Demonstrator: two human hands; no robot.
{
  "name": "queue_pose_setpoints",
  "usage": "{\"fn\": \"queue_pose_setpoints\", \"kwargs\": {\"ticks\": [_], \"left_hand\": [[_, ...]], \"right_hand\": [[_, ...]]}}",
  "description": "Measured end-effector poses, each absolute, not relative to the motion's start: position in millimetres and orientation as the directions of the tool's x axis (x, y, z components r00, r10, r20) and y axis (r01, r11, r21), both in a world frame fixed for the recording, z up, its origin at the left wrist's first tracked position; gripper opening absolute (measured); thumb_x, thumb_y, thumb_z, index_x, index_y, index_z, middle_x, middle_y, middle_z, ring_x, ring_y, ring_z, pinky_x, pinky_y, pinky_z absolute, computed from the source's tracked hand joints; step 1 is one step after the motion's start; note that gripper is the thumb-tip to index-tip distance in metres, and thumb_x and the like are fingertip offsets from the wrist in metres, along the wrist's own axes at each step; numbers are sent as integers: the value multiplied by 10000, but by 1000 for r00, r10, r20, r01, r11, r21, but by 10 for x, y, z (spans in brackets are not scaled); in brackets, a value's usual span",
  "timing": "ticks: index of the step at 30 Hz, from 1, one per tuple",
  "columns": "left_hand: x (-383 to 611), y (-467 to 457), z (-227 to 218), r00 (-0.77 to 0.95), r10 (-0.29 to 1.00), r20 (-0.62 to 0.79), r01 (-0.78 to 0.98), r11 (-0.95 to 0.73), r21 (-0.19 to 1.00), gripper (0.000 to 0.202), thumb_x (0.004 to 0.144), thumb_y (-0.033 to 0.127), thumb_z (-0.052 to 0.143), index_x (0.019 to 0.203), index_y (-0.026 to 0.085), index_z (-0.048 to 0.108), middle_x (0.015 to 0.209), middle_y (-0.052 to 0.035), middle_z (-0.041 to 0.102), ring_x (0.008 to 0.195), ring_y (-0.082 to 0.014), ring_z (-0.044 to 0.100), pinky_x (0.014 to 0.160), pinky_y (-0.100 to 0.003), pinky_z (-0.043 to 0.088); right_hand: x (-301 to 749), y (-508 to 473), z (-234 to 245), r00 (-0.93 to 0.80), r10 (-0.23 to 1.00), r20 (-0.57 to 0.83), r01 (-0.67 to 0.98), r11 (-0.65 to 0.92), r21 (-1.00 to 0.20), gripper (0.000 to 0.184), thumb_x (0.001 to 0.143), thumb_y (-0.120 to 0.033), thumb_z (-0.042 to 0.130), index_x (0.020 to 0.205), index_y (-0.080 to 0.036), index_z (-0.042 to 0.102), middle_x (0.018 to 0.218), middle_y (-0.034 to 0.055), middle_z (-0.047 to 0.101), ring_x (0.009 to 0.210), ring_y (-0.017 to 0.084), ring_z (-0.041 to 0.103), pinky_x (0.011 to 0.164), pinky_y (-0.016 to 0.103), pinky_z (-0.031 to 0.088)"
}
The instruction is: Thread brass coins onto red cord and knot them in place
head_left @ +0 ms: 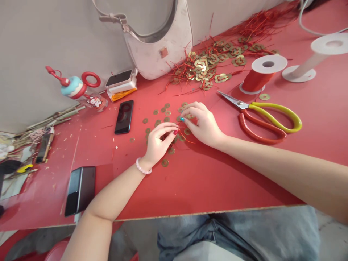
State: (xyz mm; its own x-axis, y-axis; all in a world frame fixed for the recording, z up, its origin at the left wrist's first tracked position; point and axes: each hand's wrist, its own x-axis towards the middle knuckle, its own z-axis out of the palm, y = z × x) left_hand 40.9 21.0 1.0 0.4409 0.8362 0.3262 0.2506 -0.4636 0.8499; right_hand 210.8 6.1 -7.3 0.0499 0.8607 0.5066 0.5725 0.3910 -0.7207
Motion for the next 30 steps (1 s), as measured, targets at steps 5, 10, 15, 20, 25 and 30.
{"fn": "queue_pose_setpoints", "kwargs": {"ticks": [5,10,15,20,25,30], "left_hand": [[412,209,17,446,830,335,240,-472,848,105,808,242,588,824,201,683,931,-49,650,745,-125,606,544,-222,490],[413,207,1,437,835,335,242,-468,850,106,800,256,593,813,190,675,939,-62,641,759,-137,601,565,-239,484],[402,214,-11,392,860,327,259,-445,857,102,790,260,603,808,176,658,938,-68,632,721,-128,585,550,-233,470],[396,237,-9,363,868,340,256,-444,859,85,794,242,592,830,179,636,940,-63,620,746,-129,583,567,-225,477],[396,249,-37,353,878,323,216,-413,885,91,799,255,584,840,180,615,963,-58,603,705,-110,575,556,-213,477],[385,244,-58,315,909,271,214,-347,913,133,796,292,591,866,180,608,822,-39,641,621,-101,580,520,-208,477]], "right_hand": [[2107,60,-76,50,860,507,593,383,-708,124,780,-123,475,773,-191,578,897,66,580,898,216,522,761,379,433],[2105,59,-77,48,858,512,595,388,-704,123,779,-122,469,790,-200,565,909,67,577,909,223,523,769,393,436],[2101,31,-42,60,849,525,601,389,-698,128,787,-150,462,880,-216,521,920,72,563,918,227,514,803,407,431],[2089,-17,-11,-118,818,562,581,516,-629,61,797,-239,495,852,-217,513,969,80,551,940,232,500,820,408,410],[2062,-18,-37,-257,773,581,589,601,-540,85,799,-165,458,799,-198,537,917,74,557,822,192,486,746,356,402],[2063,-6,-33,-261,770,582,611,598,-518,121,793,-140,425,791,-182,539,850,83,562,772,186,474,680,325,382]]}}
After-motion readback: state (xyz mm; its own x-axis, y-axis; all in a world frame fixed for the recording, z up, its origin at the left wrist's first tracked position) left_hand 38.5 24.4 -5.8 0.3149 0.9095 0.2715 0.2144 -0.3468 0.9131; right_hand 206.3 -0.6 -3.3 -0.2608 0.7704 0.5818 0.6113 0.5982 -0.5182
